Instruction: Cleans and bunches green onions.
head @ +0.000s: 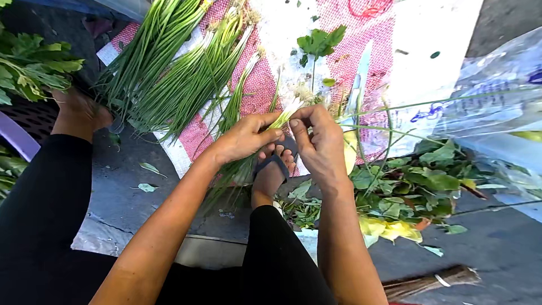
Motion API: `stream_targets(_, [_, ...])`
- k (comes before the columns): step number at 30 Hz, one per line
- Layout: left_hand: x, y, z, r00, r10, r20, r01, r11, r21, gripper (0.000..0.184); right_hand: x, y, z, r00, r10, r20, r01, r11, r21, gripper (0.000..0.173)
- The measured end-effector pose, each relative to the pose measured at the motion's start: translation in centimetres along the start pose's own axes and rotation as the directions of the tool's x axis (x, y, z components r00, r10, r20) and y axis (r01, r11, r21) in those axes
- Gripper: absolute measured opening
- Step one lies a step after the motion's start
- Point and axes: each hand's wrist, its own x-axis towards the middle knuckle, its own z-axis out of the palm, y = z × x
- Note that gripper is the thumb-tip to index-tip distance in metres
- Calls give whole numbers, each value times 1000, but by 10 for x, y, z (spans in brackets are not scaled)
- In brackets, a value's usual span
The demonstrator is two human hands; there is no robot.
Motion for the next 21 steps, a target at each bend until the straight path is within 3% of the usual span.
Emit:
stream_targets(5, [-3, 0, -2, 999, -36, -9, 37, 998, 46, 39, -4, 27, -30, 954, 228, -193, -274, 925, -263, 32])
stream_targets(8, [-5, -1, -1, 998, -53, -32, 53, 999, 3, 39, -10, 48, -50, 816, 403, -413, -521, 823, -225, 36])
stream_targets(10, [-5, 0, 1, 996, -78, -30, 75, 994, -83, 40, -14, 46, -54, 759, 487, -432, -591, 794, -145, 56])
stream_targets(11, [-3, -1, 2, 997, -65, -29, 61, 991, -123, 38, -17, 42, -54, 778, 500, -380, -573, 813, -103, 67])
stream_targets(12, [-1, -3, 4, 998, -45, -32, 40, 988, -147, 36, -20, 38, -49, 812, 473, -341, -524, 849, -70, 65])
stream_targets(14, [2, -1, 8, 998, -37, -42, 30, 987, -156, 34, -21, 23, -32, 872, 402, -280, -402, 914, 62, 40])
stream_targets(16, [4, -1, 10, 998, -23, -55, 15, 988, -155, 35, -20, 4, -10, 923, 341, -180, -284, 917, 279, 29])
stream_targets(18, [5, 1, 12, 997, 5, -75, -14, 993, -120, 39, -16, -11, 9, 939, 307, -157, -216, 878, 428, 25])
stream_targets(21, [3, 1, 10, 995, 28, -94, -32, 998, -52, 43, -12, -15, 23, 927, 329, -181, -202, 844, 497, 16])
